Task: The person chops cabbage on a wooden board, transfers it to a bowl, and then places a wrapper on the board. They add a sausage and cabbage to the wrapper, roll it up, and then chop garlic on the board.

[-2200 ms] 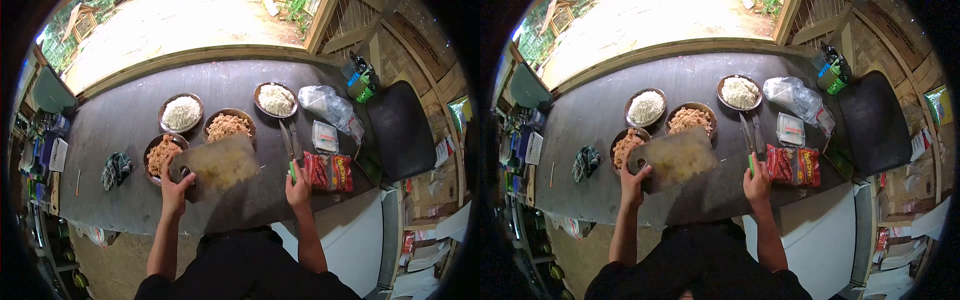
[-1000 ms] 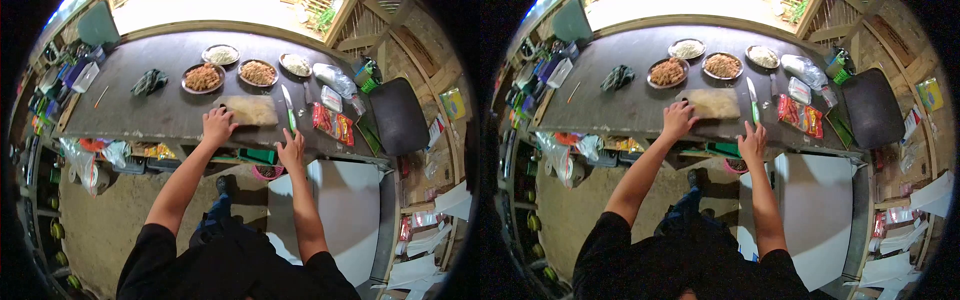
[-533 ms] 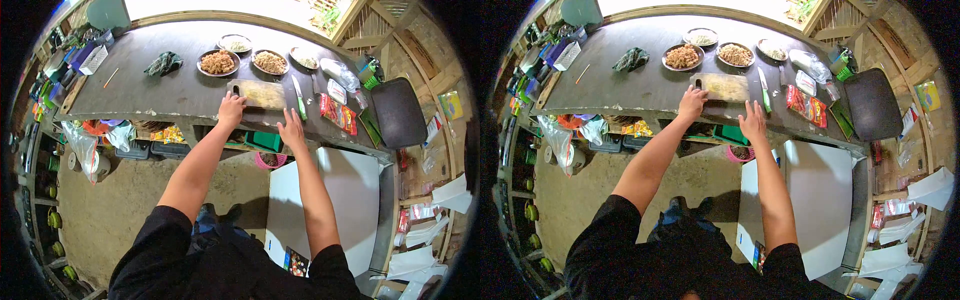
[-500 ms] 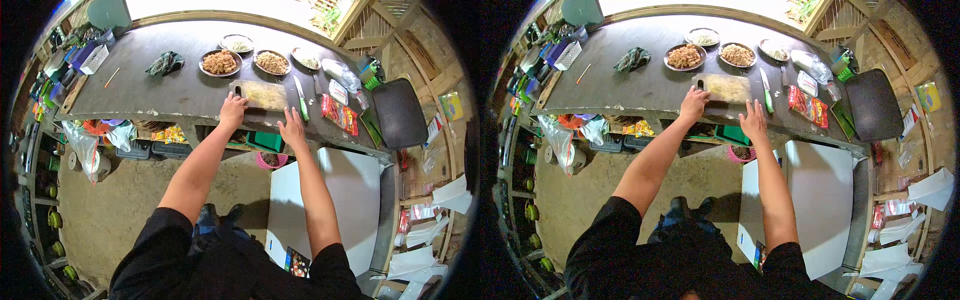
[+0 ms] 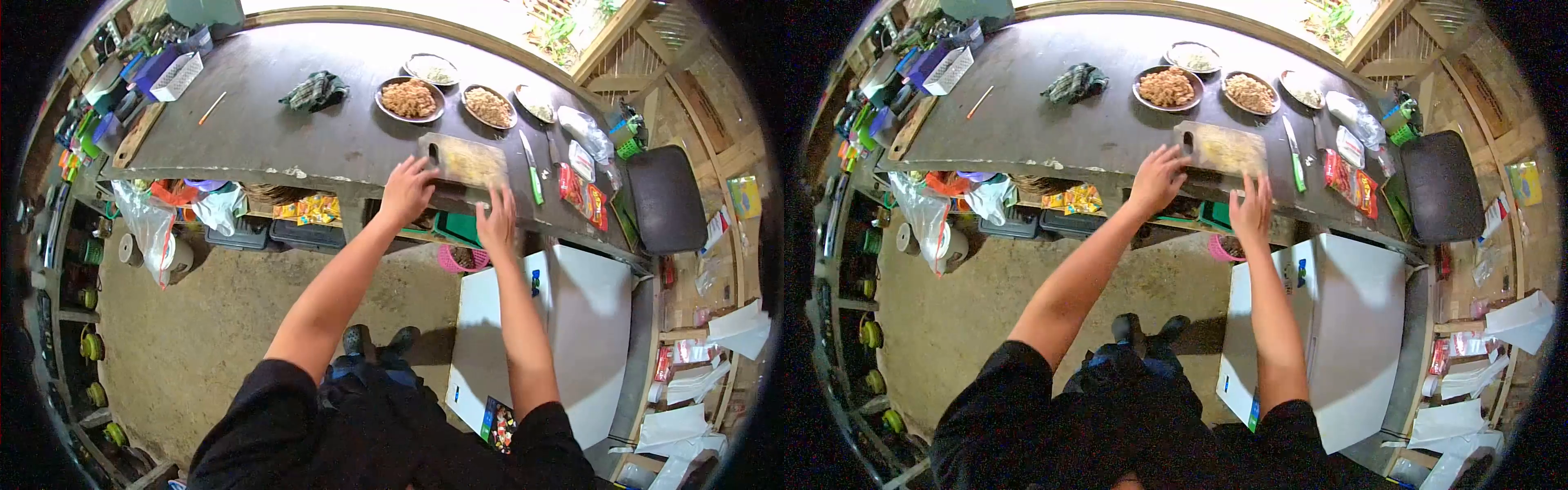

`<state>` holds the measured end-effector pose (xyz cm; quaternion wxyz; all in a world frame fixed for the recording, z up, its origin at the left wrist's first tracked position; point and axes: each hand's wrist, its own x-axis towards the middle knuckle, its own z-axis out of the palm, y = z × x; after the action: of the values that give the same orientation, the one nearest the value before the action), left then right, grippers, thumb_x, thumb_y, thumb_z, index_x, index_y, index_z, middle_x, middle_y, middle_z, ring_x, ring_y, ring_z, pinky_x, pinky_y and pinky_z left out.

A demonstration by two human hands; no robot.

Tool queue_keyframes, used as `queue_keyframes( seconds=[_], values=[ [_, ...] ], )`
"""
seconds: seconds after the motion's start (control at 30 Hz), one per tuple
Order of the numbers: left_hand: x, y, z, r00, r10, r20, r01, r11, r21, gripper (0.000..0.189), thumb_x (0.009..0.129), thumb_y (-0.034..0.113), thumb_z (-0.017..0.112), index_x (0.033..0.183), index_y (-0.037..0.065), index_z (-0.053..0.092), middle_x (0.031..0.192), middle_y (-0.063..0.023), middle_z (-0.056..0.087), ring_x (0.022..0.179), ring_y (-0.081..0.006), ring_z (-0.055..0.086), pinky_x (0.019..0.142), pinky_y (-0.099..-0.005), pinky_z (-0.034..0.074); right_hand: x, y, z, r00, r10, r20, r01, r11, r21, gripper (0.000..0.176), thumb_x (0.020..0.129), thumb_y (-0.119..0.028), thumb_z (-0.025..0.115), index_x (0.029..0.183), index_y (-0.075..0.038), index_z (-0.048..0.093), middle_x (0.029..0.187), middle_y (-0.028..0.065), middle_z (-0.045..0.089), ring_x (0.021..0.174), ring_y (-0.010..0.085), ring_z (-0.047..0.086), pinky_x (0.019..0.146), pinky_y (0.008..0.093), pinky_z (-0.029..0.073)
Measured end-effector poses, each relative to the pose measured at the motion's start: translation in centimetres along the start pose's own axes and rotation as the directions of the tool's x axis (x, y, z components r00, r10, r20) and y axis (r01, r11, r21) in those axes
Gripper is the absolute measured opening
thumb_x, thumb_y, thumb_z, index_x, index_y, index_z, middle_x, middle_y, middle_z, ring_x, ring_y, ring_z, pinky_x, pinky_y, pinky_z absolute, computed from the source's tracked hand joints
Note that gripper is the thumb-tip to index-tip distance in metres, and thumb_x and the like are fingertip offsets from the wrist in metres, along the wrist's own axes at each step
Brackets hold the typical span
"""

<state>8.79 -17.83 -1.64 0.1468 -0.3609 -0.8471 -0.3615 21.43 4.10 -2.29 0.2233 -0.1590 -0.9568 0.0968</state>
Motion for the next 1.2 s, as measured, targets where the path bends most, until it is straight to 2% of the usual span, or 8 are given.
queue_keyframes(
  seconds=[0.2, 0.33, 0.37, 0.4, 0.53, 0.67, 0.87, 1.2],
  values=[
    [-22.2, -5.2, -4.9, 0.875, -0.459, 0.154, 0.482, 0.857, -0.184, 0.032, 0.089, 0.016, 0.069, 0.120, 0.012, 0.075, 0.115, -0.0135, 0.075, 0.104, -0.0361, 0.069, 0.091, -0.0433, 0.055, -16.5, -5.8, 4.5, 0.979, 0.014, 0.203, -0.093, 0.918, 0.385, 0.030, 0.089, -0.012, 0.070, 0.118, -0.004, 0.072, 0.129, 0.0224, 0.066, 0.122, 0.0425, 0.059, 0.105, 0.0515, 0.046],
    [-45.2, -8.1, -7.9, 0.251, -0.932, 0.260, 0.931, 0.306, 0.199, 0.038, 0.092, 0.031, 0.065, 0.127, 0.018, 0.073, 0.116, -0.0171, 0.073, 0.108, -0.0376, 0.069, 0.092, -0.0465, 0.055, -29.0, -5.1, 9.2, 0.823, -0.006, 0.568, -0.251, 0.893, 0.374, 0.029, 0.091, -0.018, 0.069, 0.117, -0.006, 0.075, 0.102, 0.0241, 0.074, 0.097, 0.0411, 0.070, 0.089, 0.0462, 0.056],
    [-57.6, -12.8, -5.1, 0.402, -0.873, 0.277, 0.765, 0.486, 0.422, 0.037, 0.091, 0.032, 0.066, 0.124, 0.018, 0.075, 0.113, -0.0169, 0.074, 0.105, -0.0378, 0.070, 0.091, -0.0459, 0.056, -29.7, -6.0, 8.0, 0.670, 0.053, 0.740, -0.345, 0.905, 0.248, 0.030, 0.091, -0.018, 0.068, 0.117, -0.007, 0.075, 0.103, 0.0229, 0.074, 0.097, 0.0398, 0.071, 0.087, 0.0460, 0.057],
    [-59.5, -9.0, -9.3, 0.051, -0.975, 0.214, 0.943, 0.118, 0.312, 0.038, 0.087, 0.035, 0.069, 0.120, 0.016, 0.077, 0.111, -0.0167, 0.075, 0.104, -0.0367, 0.072, 0.091, -0.0451, 0.057, -33.5, -4.0, 11.0, 0.688, 0.004, 0.726, -0.339, 0.886, 0.317, 0.030, 0.091, -0.021, 0.068, 0.117, -0.007, 0.075, 0.100, 0.0210, 0.074, 0.092, 0.0389, 0.072, 0.084, 0.0472, 0.057],
    [-69.6, -3.0, -15.1, -0.328, -0.944, -0.018, 0.942, -0.329, 0.071, 0.034, 0.079, 0.022, 0.074, 0.111, 0.012, 0.080, 0.103, -0.0151, 0.078, 0.100, -0.0295, 0.075, 0.090, -0.0406, 0.058, -37.3, -0.9, 13.7, 0.370, 0.025, 0.929, -0.209, 0.976, 0.057, 0.031, 0.087, -0.026, 0.067, 0.112, -0.010, 0.075, 0.108, 0.0183, 0.073, 0.102, 0.0372, 0.071, 0.084, 0.0448, 0.056],
    [-72.0, -4.4, -17.7, -0.303, -0.950, 0.074, 0.953, -0.301, 0.035, 0.032, 0.078, 0.022, 0.075, 0.108, 0.012, 0.081, 0.101, -0.0154, 0.078, 0.098, -0.0295, 0.076, 0.089, -0.0407, 0.058, -36.7, 0.9, 16.0, 0.263, 0.082, 0.961, -0.127, 0.991, -0.049, 0.031, 0.085, -0.028, 0.067, 0.108, -0.009, 0.075, 0.107, 0.0191, 0.073, 0.101, 0.0367, 0.072, 0.084, 0.0459, 0.056],
    [-65.3, -18.0, -20.7, 0.033, -0.981, 0.189, 0.997, 0.046, 0.069, 0.033, 0.082, 0.026, 0.072, 0.111, 0.013, 0.080, 0.100, -0.0157, 0.078, 0.096, -0.0292, 0.076, 0.086, -0.0386, 0.058, -33.6, -3.1, 20.5, 0.625, 0.143, 0.767, -0.272, 0.961, 0.042, 0.026, 0.085, -0.029, 0.067, 0.100, -0.011, 0.077, 0.107, 0.0171, 0.074, 0.103, 0.0359, 0.071, 0.090, 0.0432, 0.055],
    [-40.5, -34.7, -20.3, 0.483, -0.768, 0.420, 0.845, 0.534, 0.004, 0.036, 0.088, 0.028, 0.072, 0.122, 0.016, 0.076, 0.115, -0.0115, 0.076, 0.104, -0.0320, 0.073, 0.090, -0.0421, 0.057, -23.3, -26.4, 26.5, 0.521, 0.247, 0.817, -0.559, 0.822, 0.108, 0.047, 0.097, -0.033, 0.066, 0.138, -0.009, 0.065, 0.136, 0.0132, 0.067, 0.124, 0.0291, 0.064, 0.106, 0.0404, 0.050]
  ],
)
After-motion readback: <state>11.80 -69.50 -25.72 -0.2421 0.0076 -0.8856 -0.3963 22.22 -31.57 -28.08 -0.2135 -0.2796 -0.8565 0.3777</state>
